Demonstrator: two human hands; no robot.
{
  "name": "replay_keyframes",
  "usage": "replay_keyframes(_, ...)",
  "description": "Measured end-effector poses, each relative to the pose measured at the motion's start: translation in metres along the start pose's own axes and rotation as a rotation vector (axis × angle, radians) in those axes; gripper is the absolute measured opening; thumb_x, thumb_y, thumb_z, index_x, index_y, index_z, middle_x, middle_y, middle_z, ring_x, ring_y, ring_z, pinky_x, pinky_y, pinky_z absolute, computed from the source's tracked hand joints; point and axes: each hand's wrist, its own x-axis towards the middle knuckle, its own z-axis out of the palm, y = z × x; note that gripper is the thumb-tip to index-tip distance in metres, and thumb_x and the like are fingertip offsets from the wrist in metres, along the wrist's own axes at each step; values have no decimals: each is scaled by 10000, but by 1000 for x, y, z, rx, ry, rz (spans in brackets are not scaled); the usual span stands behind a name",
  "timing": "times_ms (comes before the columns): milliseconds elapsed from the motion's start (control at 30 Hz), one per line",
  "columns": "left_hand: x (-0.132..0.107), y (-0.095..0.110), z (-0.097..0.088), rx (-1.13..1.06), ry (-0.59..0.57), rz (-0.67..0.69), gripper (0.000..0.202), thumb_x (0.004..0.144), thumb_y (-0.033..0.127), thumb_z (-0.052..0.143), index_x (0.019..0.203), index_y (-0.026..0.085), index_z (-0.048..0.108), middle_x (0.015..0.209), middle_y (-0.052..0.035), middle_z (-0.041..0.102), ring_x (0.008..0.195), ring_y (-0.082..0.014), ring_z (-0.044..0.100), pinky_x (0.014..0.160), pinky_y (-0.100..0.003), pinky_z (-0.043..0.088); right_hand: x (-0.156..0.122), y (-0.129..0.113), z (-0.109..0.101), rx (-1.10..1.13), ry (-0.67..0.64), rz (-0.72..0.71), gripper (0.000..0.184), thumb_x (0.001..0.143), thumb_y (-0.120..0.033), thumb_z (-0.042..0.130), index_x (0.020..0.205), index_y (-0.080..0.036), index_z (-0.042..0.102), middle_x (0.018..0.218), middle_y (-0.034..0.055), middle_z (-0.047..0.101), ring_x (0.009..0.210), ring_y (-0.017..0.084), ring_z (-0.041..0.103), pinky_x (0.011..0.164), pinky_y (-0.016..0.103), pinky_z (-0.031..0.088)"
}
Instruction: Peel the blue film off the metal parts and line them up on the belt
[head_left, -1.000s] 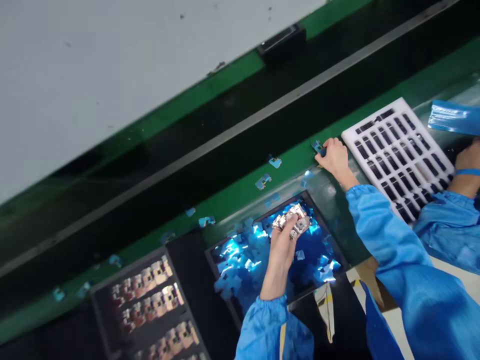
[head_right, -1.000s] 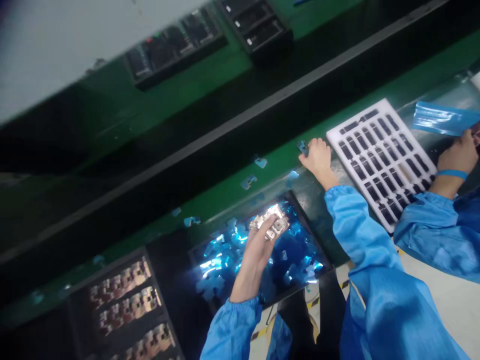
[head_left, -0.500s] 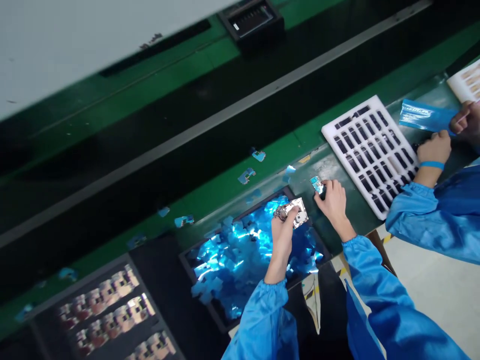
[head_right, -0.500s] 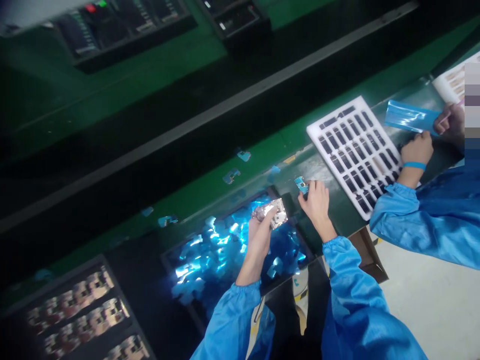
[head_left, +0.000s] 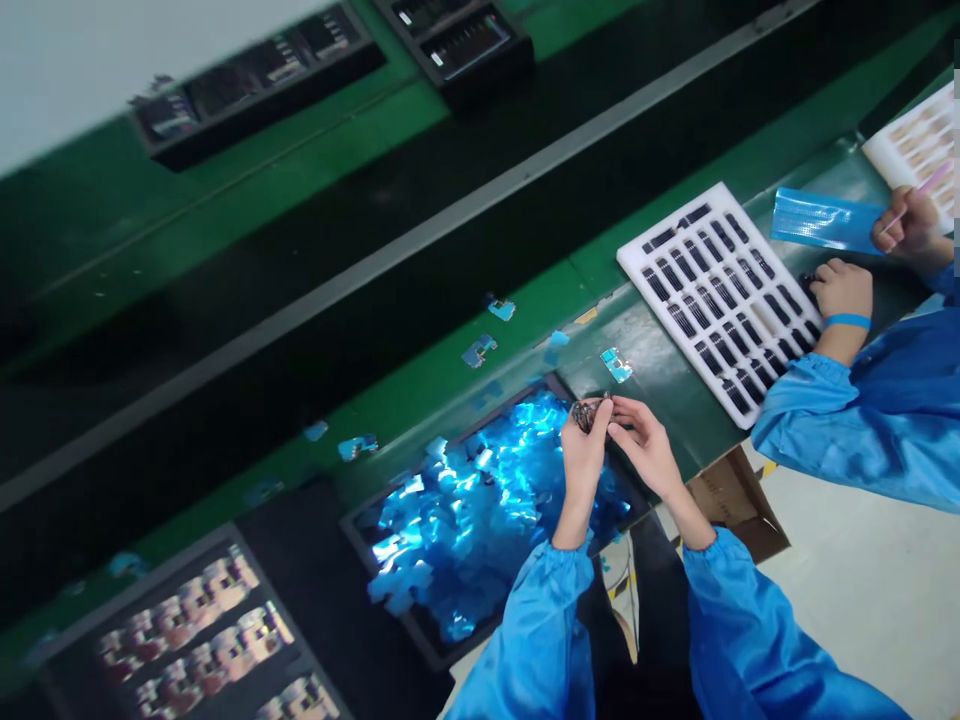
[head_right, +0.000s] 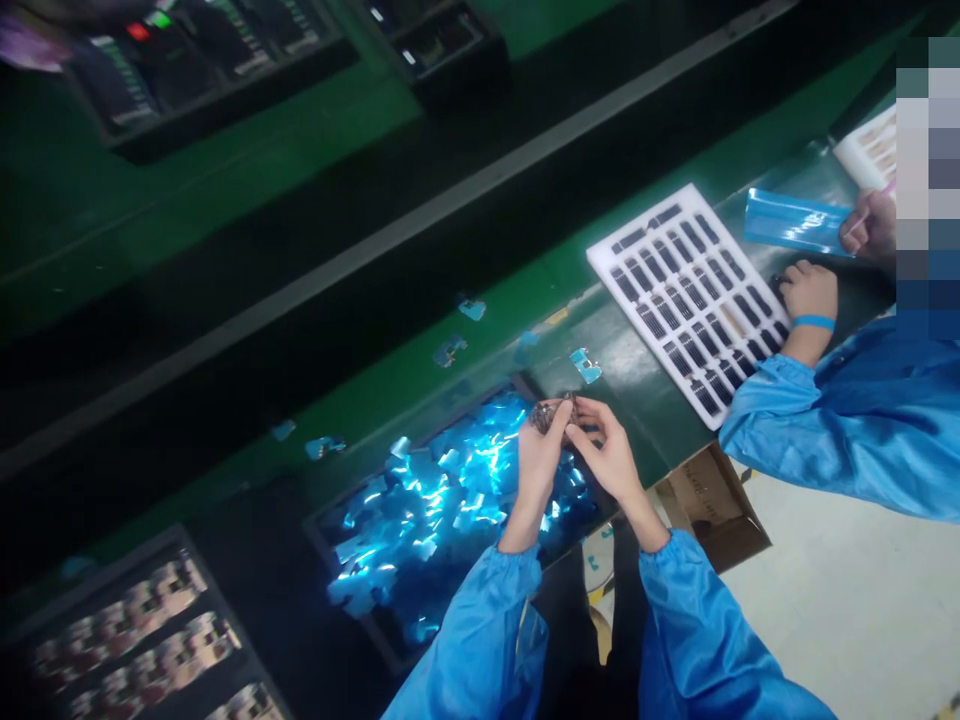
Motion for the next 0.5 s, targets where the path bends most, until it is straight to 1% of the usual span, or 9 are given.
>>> replay_keyframes(67, -1, -2, 2, 18, -52, -21, 351, 885, 510, 792, 964, 168, 798, 980, -94, 834, 932, -233, 760, 875, -318, 578, 3, 9, -7, 23, 29, 20, 510, 885, -549, 851, 1292, -267, 732, 1231, 76, 808, 1106, 248, 772, 900, 377, 689)
replay_keyframes(167, -1, -6, 4, -21, -125, -100, 383, 841, 534, 832, 926, 162, 791, 893, -79, 817, 849, -229, 760, 798, -314, 593, 8, 20, -18, 41, 113, 43, 445, 918, -628, 781, 1153, -251, 750, 1055, 56, 823, 881, 231, 774, 815, 402, 704)
replay_keyframes(200, 0, -8, 6, -52, -131, -136, 393, 812, 532, 856, 911, 159, 783, 854, -70, 805, 812, -225, 756, 771, -313, 595, 9, 23, -21, 41, 140, 48, 441, 930, -645, 756, 1116, -246, 746, 1005, 53, 821, 833, 230, 768, 791, 409, 703)
replay_keyframes(267, 2, -10, 9, -121, -111, -212, 424, 748, 518, 908, 918, 152, 776, 821, -61, 795, 771, -218, 757, 758, -319, 607, 13, 28, -28, 25, 196, 48, 436, 944, -654, 725, 1075, -238, 726, 955, 55, 814, 821, 236, 772, 790, 416, 696)
replay_keyframes(367, 6, -9, 13, -206, -66, -292, 499, 688, 495, 957, 992, 139, 787, 936, -103, 835, 840, -244, 806, 835, -366, 648, 19, 33, -37, -82, 284, 35, 416, 958, -631, 705, 1064, -229, 712, 961, 58, 803, 881, 235, 771, 844, 409, 682)
replay_keyframes(433, 8, -6, 14, -241, -71, -303, 527, 693, 492, 958, 1043, 135, 793, 1065, -152, 852, 927, -277, 833, 883, -401, 664, 22, 32, -40, -146, 322, 23, 409, 955, -622, 709, 1048, -224, 733, 1010, 64, 795, 917, 230, 756, 858, 402, 682)
replay_keyframes(500, 8, -4, 15, -253, -81, -285, 523, 728, 486, 938, 1091, 137, 800, 1164, -180, 850, 1014, -298, 839, 931, -421, 668, 24, 27, -39, -116, 332, 22, 408, 927, -621, 742, 1027, -226, 752, 1023, 61, 787, 925, 231, 747, 830, 399, 696)
